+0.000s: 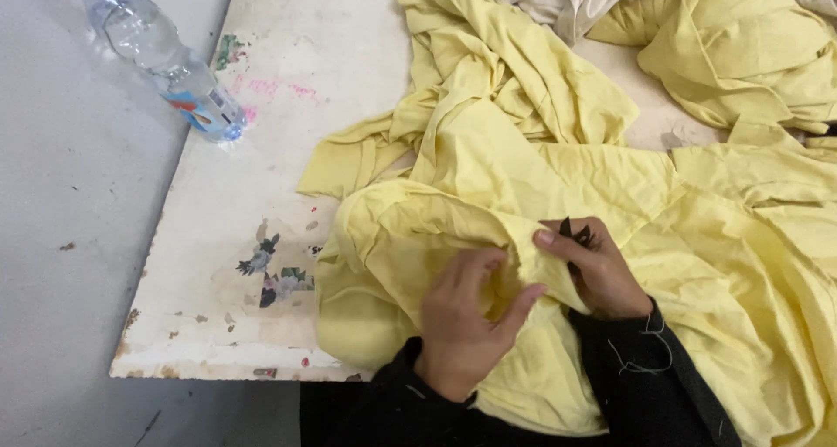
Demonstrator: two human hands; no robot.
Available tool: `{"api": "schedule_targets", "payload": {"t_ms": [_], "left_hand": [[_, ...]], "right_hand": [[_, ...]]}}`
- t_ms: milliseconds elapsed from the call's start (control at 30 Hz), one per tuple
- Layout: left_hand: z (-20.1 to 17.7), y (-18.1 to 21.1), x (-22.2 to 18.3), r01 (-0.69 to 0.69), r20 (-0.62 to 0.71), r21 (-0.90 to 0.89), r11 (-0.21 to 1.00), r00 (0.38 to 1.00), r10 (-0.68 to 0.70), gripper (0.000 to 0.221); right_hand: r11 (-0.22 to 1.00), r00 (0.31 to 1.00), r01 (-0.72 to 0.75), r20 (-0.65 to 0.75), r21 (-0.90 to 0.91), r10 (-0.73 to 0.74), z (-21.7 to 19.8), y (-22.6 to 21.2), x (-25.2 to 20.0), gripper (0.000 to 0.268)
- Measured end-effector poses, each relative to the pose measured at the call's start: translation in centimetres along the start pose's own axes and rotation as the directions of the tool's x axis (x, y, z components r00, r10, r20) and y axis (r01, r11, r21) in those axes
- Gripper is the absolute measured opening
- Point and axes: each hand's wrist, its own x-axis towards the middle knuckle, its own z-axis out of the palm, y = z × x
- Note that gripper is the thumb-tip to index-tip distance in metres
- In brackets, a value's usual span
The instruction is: Trimming excess threads from yellow fabric pieces using thread snips.
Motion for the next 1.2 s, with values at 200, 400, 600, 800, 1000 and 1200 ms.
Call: {"api": "schedule_targets", "payload": {"t_ms": [200,400,600,800,1000,1200], "left_hand": [[2.0,-0.4,-0.8,-0.066,-0.044,0.033,0.997,0.997,0.067,0.016],[2.1,-0.7,-2.1,0.001,-0.082,-0.166,0.986,0.997,-0.015,0.008],[1.4,-0.1,-2.2,0.271,0.025,-0.387,0.882,0.959,-0.284,0.025],[2.1,-0.1,-2.4,0.359,0.070,-0.406,0.840,0.929,-0.363,0.016],[3.5,-2.9,-3.8,0.344,0.029,-0.527,0.777,0.921,-0.388,0.019],[3.8,-4.3,-4.4,0.406,0.096,-0.684,0.606,0.874,-0.477,0.016]], "right_hand": [[0.999,0.999,0.028,-0.023,0.026,-0.028,-1.0,1.3,-0.1,0.018],[0.999,0.989,0.042,-0.143,-0.017,-0.044,-1.7,2.4,-0.1,0.011],[0.998,0.980,0.011,-0.197,0.061,0.002,-1.6,2.3,-0.1,0.010],[0.999,0.992,0.039,-0.118,0.028,-0.035,-1.2,1.6,-0.1,0.012],[0.995,0.993,0.089,-0.070,-0.039,-0.092,-0.5,0.2,-0.2,0.018],[0.966,0.947,0.222,-0.205,-0.135,-0.246,-0.8,0.5,-0.8,0.004]]}}
